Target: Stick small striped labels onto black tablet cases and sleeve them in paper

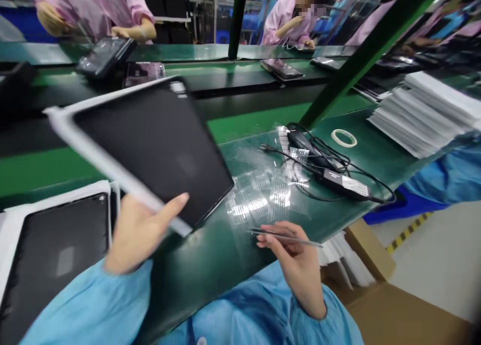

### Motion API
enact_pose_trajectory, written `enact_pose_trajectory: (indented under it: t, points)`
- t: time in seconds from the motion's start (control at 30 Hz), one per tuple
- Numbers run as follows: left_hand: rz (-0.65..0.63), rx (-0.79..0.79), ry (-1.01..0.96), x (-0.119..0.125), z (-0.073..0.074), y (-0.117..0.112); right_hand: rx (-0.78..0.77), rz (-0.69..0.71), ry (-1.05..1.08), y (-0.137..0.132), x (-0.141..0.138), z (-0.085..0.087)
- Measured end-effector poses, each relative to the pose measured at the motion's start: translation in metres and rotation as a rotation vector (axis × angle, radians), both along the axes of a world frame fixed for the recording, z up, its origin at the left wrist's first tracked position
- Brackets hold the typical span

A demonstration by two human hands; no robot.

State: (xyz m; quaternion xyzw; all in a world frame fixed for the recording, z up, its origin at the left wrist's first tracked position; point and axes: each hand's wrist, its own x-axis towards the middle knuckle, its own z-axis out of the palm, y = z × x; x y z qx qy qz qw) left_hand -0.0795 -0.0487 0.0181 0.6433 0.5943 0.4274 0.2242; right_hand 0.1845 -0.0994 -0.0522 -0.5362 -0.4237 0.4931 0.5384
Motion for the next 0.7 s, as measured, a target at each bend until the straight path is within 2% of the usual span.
enact_pose_trajectory:
  t: [0.13,0.23,0.37,0.5,0.6,0.7]
  points:
    - [-0.099,-0.115,-0.085,0.031,-0.023,0.033,0.015,0.095,-0.023,0.03,-0.011,0.005]
    - [-0.168,-0.128,-0.119,0.04,-0.038,0.044,-0.007,0.197,-0.076,0.049,-0.019,0.006]
    - [-0.179,-0.103,-0.145,0.042,-0.054,0.045,-0.04,0.257,-0.109,0.055,-0.022,0.003]
    - [-0.112,-0.045,-0.142,0.046,-0.067,0.044,0.037,0.174,-0.114,0.054,-0.02,0.002]
    - [-0.092,-0.017,-0.129,0.049,-0.07,0.042,0.047,0.169,-0.136,0.056,-0.018,0.002]
    - [-0.093,-0.027,-0.097,0.05,-0.07,0.04,-0.01,0.189,-0.164,0.06,-0.016,0.003]
